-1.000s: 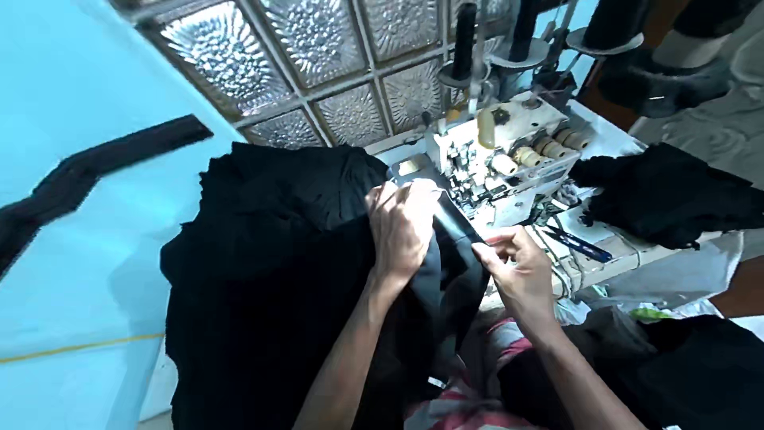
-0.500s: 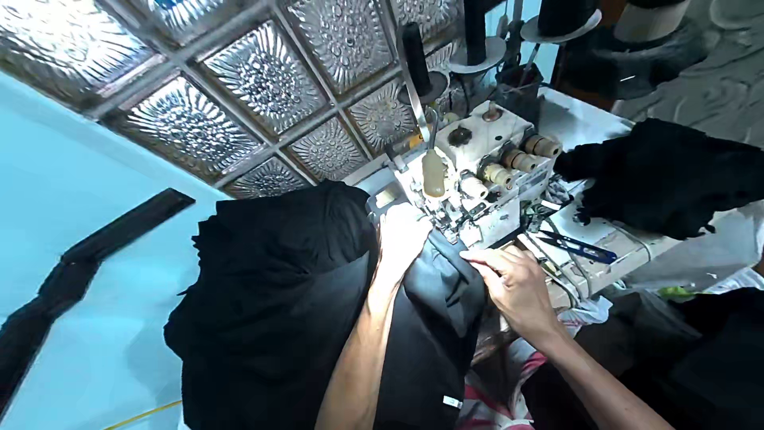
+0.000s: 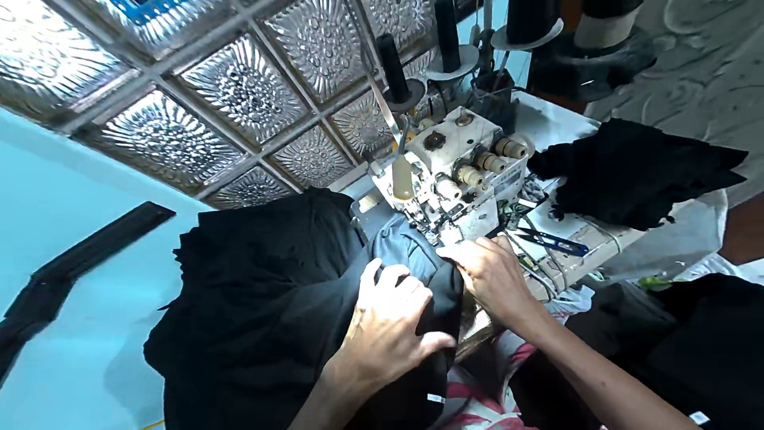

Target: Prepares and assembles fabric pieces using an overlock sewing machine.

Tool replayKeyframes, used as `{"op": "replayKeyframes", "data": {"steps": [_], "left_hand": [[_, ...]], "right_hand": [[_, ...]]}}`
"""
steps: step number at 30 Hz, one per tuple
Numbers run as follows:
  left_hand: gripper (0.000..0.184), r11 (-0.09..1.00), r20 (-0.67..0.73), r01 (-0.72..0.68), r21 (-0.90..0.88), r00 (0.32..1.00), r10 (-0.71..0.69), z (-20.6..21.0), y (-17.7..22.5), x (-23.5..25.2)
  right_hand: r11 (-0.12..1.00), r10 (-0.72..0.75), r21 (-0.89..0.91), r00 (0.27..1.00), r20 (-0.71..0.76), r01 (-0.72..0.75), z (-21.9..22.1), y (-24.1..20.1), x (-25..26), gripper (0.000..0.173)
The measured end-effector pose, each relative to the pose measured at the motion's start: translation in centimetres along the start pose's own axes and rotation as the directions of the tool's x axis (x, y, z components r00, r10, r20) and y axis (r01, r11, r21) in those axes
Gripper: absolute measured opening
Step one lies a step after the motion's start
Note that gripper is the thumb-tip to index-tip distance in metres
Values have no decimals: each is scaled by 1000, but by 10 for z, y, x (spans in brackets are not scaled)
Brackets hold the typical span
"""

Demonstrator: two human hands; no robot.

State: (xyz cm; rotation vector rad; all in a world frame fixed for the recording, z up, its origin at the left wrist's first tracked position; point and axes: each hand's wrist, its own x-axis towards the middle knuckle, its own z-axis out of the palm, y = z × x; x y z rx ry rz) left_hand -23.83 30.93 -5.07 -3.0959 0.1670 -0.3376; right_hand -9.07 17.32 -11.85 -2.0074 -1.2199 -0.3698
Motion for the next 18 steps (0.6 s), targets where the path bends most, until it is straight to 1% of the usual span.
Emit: {"op": "replayKeyframes", "data": {"steps": [1, 4, 5, 8, 9, 10, 11, 12, 13, 14, 15, 16, 17, 18], "left_hand": [[52, 999, 18, -9, 51, 1000, 8, -2, 0, -5], [14, 992, 19, 1, 123, 1000, -3, -12, 0, -11], [10, 993, 15, -3, 117, 1000, 1, -15, -1, -13], [20, 998, 39, -57, 27, 998, 55, -31, -5, -15], [23, 997, 55, -73, -6, 996, 74, -37, -3, -15], [23, 996, 77, -88, -22, 993, 89, -43, 0, -15], [22, 995, 100, -96, -11, 990, 96, -48, 2, -15], [20, 995, 127, -92, 25, 988, 88, -51, 4, -14], [16, 995, 162, -76, 72, 985, 63, -54, 4, -14], [12, 992, 192, -56, 116, 981, 33, -54, 1, -14], [11, 990, 198, -37, 138, 980, 9, -52, -6, -15], [11, 991, 187, -23, 133, 982, -3, -48, -15, -17], [12, 994, 170, -11, 109, 985, -7, -42, -25, -19], [11, 998, 170, 17, 57, 985, -27, -38, -35, -20]], "right_hand": [[1000, -2, 10, 1000, 4, 2, 0, 1, 1, 25], [1000, -26, -3, 1000, 8, 26, 0, 4, 3, 24], [999, -42, -26, 999, 4, 42, 0, 4, 3, 23], [978, -153, -145, 988, -6, 150, -2, 2, 8, 17], [964, -212, -156, 977, 26, 213, -6, -2, 11, 15], [948, -289, -113, 953, 91, 298, -14, -7, 14, 14], [918, -388, -7, 902, 192, 396, -24, -12, 15, 13], [868, -497, 174, 807, 319, 465, -36, -18, 17, 11], [801, -597, 382, 671, 440, 461, -50, -23, 20, 7], [743, -664, 541, 541, 517, 394, -61, -29, 23, 3], [726, -680, 611, 460, 571, 315, -70, -33, 27, 9], [749, -653, 611, 444, 614, 257, -77, -34, 31, 18], [795, -593, 564, 489, 640, 224, -81, -32, 35, 24], [847, -514, 484, 568, 643, 218, -82, -29, 38, 26]]}}
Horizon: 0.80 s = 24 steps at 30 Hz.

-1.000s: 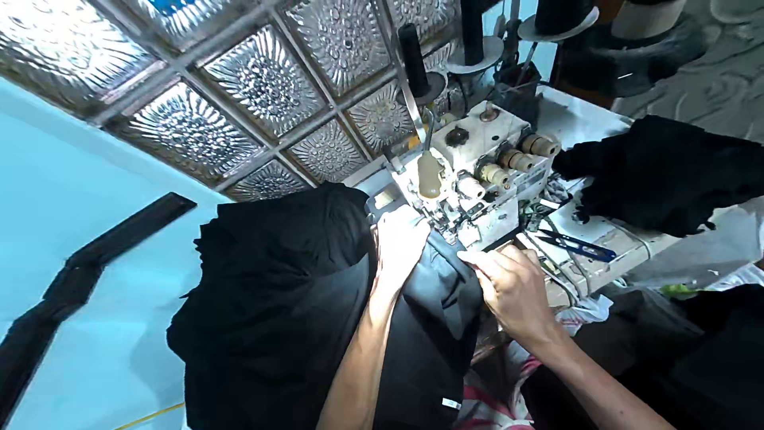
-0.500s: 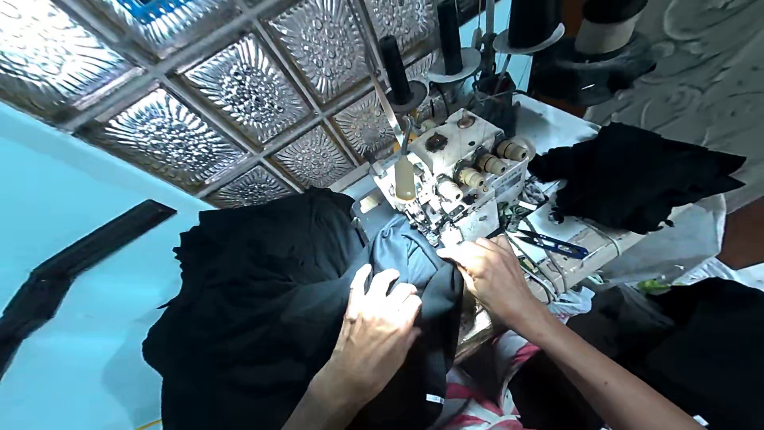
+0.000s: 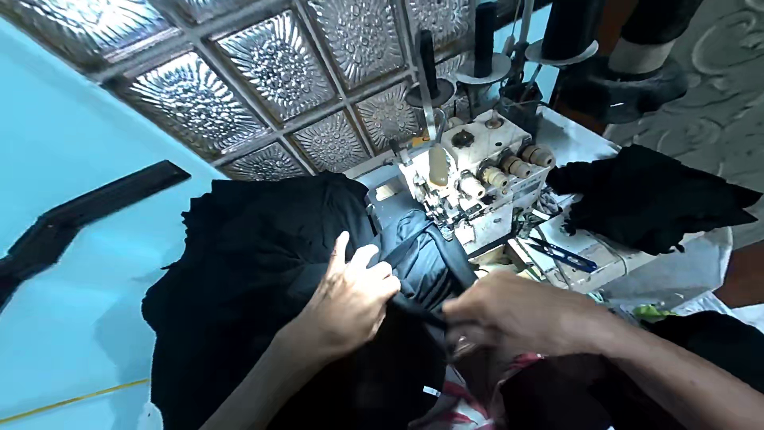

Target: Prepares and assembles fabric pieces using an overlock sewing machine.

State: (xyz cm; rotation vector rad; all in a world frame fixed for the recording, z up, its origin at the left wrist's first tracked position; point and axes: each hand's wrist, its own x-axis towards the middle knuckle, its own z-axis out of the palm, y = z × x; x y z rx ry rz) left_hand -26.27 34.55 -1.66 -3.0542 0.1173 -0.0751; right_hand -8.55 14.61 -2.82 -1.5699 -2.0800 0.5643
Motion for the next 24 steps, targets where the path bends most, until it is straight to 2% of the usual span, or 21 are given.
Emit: {"op": "replayKeyframes", "data": {"steps": [2, 4, 6, 7, 9, 11, 13, 18, 24], "left_hand": [[24, 984, 38, 104, -142, 994, -100, 5, -12, 4], [32, 963, -13, 184, -198, 982, -190, 18, -19, 11], [24, 952, -98, 232, -199, 962, -255, 34, -20, 21], [20, 933, -117, 288, -216, 941, -317, 40, -18, 26], [15, 913, -248, 325, -248, 889, -384, 54, -12, 32], [13, 921, -410, 286, -263, 832, -375, 63, -7, 30], [16, 943, -497, 236, -233, 805, -325, 66, 1, 23], [19, 966, -534, 221, -133, 805, -258, 66, 18, 7], [21, 963, -538, 231, -138, 799, -269, 69, 23, 4]], "right_hand": [[961, 70, -239, 958, -278, -140, 9, 18, 5, 21], [839, -49, -482, 848, -528, -252, 25, 42, 16, 11], [742, -196, -598, 755, -626, -303, 37, 60, 28, 8], [731, -241, -609, 720, -651, -306, 43, 67, 33, 10], [781, -257, -558, 672, -695, -279, 53, 72, 36, 14], [862, -193, -442, 647, -737, -247, 59, 72, 33, 18], [906, -145, -358, 629, -763, -226, 65, 68, 27, 20], [929, -118, -307, 625, -772, -204, 74, 61, 17, 20], [900, -118, -354, 637, -762, -256, 79, 62, 19, 26]]}}
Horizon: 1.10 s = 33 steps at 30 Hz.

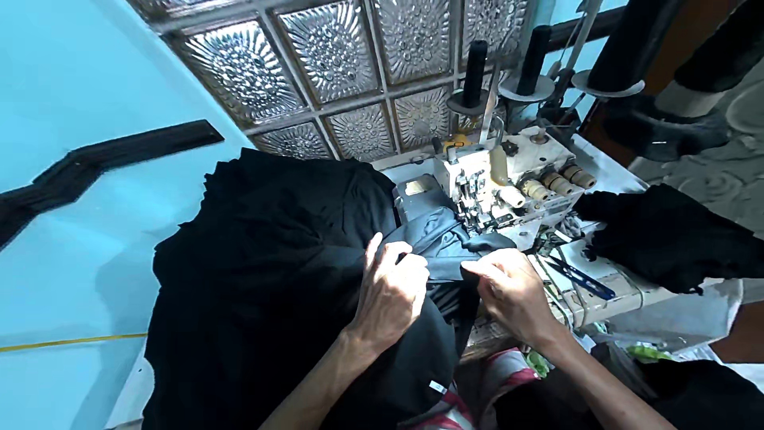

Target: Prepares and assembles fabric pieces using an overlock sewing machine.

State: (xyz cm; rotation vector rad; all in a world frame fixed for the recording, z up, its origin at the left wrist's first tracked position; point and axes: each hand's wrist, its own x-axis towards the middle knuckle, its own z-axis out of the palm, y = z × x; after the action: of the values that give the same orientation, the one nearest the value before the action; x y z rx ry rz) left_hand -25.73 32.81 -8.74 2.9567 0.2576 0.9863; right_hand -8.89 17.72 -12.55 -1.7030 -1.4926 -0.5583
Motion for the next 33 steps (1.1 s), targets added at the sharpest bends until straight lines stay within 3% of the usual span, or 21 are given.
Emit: {"op": "replayKeyframes", "data": {"steps": [8, 15, 18, 23, 26, 30, 33], "left_hand": [[20, 999, 18, 2, 40, 1000, -3, 1, 9, -3], [19, 998, -26, 24, 55, 999, -23, 6, 13, -7], [30, 997, -26, 31, 74, 999, -29, 8, 13, -3], [23, 997, 3, 69, 27, 998, -69, 14, 9, 1], [23, 998, 30, 64, 1, 998, -64, 12, 2, 4], [20, 997, 112, -18, -79, 993, 27, -14, 2, 11], [31, 970, 224, -165, -179, 953, 204, -72, 30, 11]], "right_hand": [[996, -27, -86, 997, 77, 33, 4, -2, 1, 28], [972, -96, -216, 995, -10, 92, 6, -1, -5, 19], [988, -81, -134, 997, -11, 79, 2, 3, -6, 21], [999, -15, 47, 1000, -3, 15, -6, 7, -3, 17], [998, 13, 69, 1000, -20, -11, -2, 7, -1, 17], [994, -75, -87, 989, -127, 64, 0, -4, -9, 12], [979, -192, -107, 959, -209, 173, -6, -31, -35, 10]]}}
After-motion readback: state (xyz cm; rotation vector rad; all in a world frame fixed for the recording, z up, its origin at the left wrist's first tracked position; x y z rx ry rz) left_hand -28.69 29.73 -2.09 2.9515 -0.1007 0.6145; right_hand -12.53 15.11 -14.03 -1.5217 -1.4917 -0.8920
